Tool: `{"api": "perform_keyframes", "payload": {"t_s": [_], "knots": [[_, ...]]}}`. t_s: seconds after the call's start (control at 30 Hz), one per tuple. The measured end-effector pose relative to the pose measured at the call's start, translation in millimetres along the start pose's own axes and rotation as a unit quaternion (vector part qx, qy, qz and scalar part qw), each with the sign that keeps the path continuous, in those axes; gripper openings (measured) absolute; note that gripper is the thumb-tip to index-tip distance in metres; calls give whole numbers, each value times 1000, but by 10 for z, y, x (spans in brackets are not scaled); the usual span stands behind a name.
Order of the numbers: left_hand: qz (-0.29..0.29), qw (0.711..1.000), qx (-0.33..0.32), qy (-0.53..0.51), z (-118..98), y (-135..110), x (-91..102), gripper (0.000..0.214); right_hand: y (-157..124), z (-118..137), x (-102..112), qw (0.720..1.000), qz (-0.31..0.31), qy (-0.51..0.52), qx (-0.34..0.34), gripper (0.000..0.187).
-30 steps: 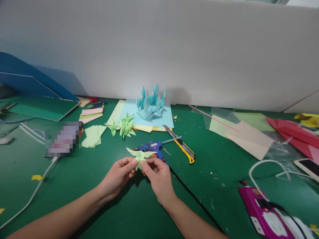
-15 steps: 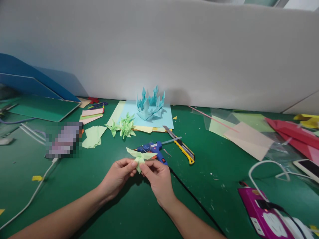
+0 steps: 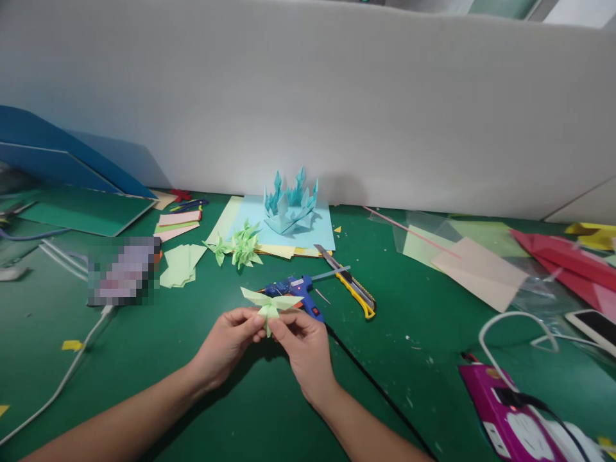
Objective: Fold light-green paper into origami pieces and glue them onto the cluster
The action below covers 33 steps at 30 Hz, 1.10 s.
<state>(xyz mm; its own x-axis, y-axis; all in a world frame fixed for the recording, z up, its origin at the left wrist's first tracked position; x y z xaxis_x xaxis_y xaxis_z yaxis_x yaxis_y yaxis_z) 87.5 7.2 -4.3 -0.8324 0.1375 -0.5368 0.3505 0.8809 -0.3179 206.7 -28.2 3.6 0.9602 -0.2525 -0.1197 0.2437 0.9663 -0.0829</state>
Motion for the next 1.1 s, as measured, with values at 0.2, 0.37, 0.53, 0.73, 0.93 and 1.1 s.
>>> {"api": "perform_keyframes", "payload": {"t_s": [0.2,0.37,0.53,0.73,0.93,1.1], "knots": [[-4,1000,-9,4,-6,25,9,26,26,-6,-15,999,12,-19,36,15],[-19,998,-50,42,-112,81,34,33,119,179,84,980,-26,-129,151,8],[-83,984,-146,54,-283,120,160,37,257,573,383,872,-150,-339,320,12],[-103,969,-214,62,-395,148,265,32,685,664,637,672,-188,-562,445,31],[-111,965,-228,72,-430,151,288,29,809,449,727,671,-155,-611,391,38],[-121,960,-248,54,-433,201,315,23,733,556,539,706,-127,-569,402,30]]}}
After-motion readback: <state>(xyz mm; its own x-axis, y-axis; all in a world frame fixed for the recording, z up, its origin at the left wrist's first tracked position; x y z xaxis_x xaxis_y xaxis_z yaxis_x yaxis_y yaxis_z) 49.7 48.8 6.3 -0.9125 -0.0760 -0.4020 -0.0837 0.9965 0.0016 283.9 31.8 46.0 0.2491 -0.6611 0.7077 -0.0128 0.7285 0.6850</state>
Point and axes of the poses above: each hand's wrist, its own y-axis towards the middle knuckle, its own x-axis out of the back of the hand, z = x × y, the point moved 4 cm from there along y, towards the middle knuckle, and after that the axes turned 10 degrees about -y, right-handed, at the moved point
